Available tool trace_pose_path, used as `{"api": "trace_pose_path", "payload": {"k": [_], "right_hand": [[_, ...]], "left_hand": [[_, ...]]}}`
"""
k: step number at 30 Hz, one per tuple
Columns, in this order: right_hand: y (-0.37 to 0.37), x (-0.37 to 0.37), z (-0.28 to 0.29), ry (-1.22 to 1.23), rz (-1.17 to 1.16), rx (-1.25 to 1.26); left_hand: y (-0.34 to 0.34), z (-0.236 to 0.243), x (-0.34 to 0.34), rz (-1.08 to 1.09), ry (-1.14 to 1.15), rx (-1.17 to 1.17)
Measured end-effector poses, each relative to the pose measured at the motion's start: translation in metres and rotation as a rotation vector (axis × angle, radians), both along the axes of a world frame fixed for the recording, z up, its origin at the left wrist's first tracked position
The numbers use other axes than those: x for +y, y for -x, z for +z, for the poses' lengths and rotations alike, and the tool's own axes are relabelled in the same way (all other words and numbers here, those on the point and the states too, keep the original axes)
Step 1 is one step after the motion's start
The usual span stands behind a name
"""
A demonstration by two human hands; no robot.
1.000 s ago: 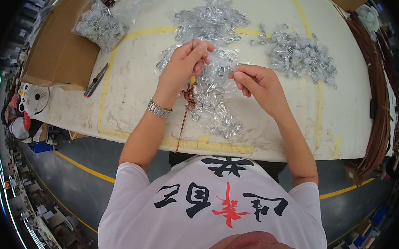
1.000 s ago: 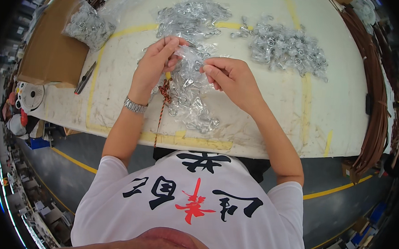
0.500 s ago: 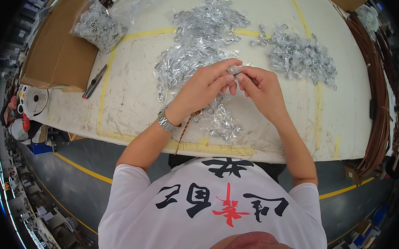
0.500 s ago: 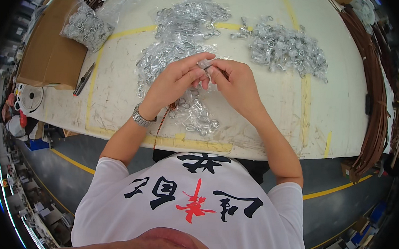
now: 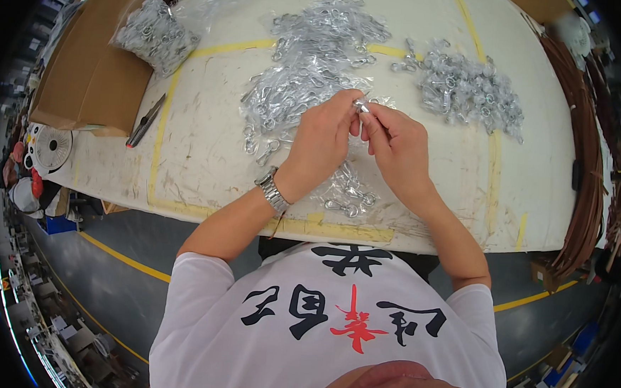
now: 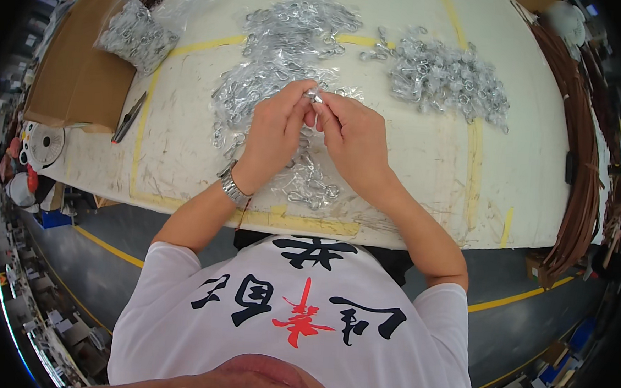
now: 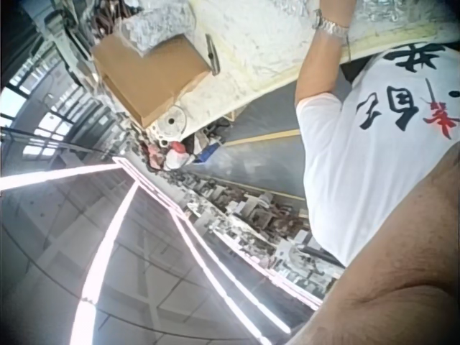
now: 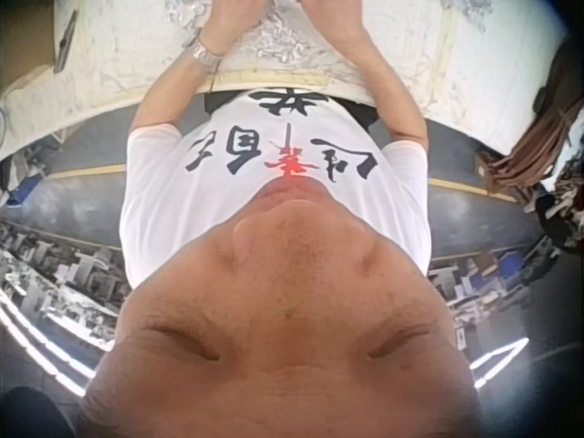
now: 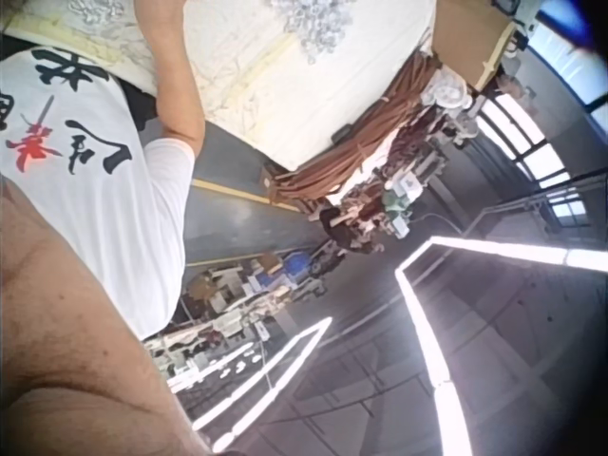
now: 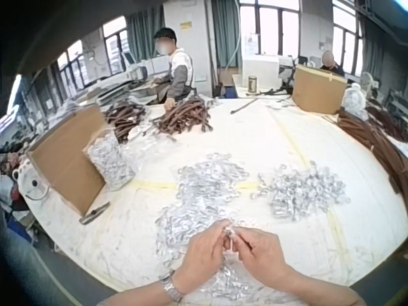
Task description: The recorder is inspecting and sorting small silver hardware components for leather products.
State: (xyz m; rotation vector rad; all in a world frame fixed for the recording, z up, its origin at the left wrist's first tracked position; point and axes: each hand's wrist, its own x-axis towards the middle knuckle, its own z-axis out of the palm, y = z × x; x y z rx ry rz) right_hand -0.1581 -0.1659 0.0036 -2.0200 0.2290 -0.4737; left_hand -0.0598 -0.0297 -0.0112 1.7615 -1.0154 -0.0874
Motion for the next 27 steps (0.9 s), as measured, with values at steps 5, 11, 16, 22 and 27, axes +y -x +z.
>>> {"api": "trace_pose_path", "payload": {"k": [5, 11, 16, 22, 27], "right_hand": [[0.000, -0.011, -0.007, 0.166, -0.062, -0.075], [-0.003, -0.099, 0.024, 0.807, -0.378, -0.049], [-0.050, -0.082, -0.030, 1.171, -0.127, -0.092], [-0.058, -0.143, -0.069, 1.239, -0.128, 0.020], [-0.046, -0.199, -0.068, 1.236, -0.209, -0.014]], "left_hand": [[-0.012, 0.010, 0.006, -0.187, 0.062, 0.793], [-0.036, 0.001, 0.016, -0.204, 0.106, 0.957], [-0.043, -0.003, 0.018, -0.173, 0.136, 0.986], [-0.045, 0.002, 0.018, -0.105, 0.187, 1.009], [-0.046, 0.000, 0.019, -0.159, 0.159, 1.045]]}}
